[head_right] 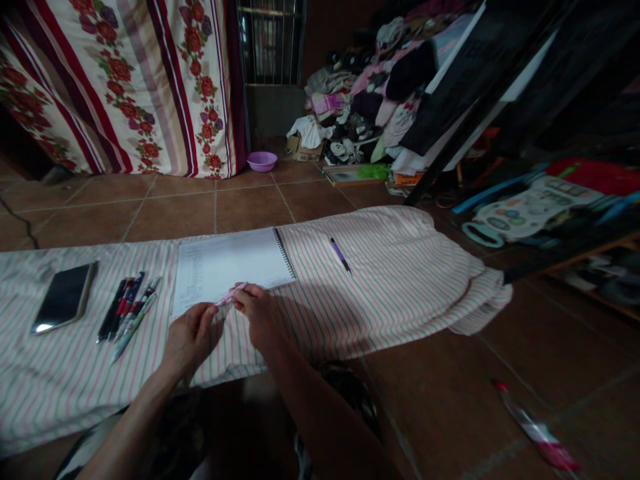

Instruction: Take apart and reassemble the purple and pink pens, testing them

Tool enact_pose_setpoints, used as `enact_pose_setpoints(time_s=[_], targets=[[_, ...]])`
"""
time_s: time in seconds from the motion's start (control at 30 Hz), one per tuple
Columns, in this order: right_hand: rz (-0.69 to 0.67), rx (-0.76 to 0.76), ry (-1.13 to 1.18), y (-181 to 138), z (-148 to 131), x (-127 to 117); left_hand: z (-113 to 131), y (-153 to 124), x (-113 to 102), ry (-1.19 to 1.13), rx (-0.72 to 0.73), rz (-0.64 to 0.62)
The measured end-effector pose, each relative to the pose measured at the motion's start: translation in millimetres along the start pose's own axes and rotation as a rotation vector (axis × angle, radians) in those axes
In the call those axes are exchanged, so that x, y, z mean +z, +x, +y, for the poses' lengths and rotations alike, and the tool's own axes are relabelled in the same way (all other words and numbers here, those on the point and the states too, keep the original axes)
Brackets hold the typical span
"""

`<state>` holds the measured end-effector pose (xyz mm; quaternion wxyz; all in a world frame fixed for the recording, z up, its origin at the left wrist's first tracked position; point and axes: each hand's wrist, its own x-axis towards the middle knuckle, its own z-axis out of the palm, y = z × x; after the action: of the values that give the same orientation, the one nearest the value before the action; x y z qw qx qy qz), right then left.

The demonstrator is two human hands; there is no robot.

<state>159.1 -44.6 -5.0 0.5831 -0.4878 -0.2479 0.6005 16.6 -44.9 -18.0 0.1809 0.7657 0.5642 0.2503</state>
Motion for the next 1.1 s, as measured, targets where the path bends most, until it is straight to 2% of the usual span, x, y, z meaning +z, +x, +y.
enact_pose_setpoints(time_s=[0.13,0.3,0.5,0.63,0.77,1.1], targets=[[0.000,0.064,-0.089,-3.0,-1.8,0.3,-2.0,-0.6,1.0,-0.005,0.014,0.010],[0.012,0.009,-0.165,1.6,3.8,-3.4,-2.2,0.3,1.8,-0.020,0.016,-0.013],[-0.030,-0.023,-0.076,0.2,-0.6,0.7,-1.8,-0.6,0.7,-0.040,0.002,-0.026],[-0.077,0.027,0.021,-6.6,-7.9,4.4,-3.7,-0.8,1.8,-0.029,-0.005,-0.001],[-0.074,0.068,-0.041,-7.0,-5.1,2.7,-4.1,-0.2,2.2,-0.034,-0.014,0.009],[-0.037,0.004,-0.098,-4.2,-3.2,2.9,-0.3,0.3,0.8,-0.030,0.006,-0.032]])
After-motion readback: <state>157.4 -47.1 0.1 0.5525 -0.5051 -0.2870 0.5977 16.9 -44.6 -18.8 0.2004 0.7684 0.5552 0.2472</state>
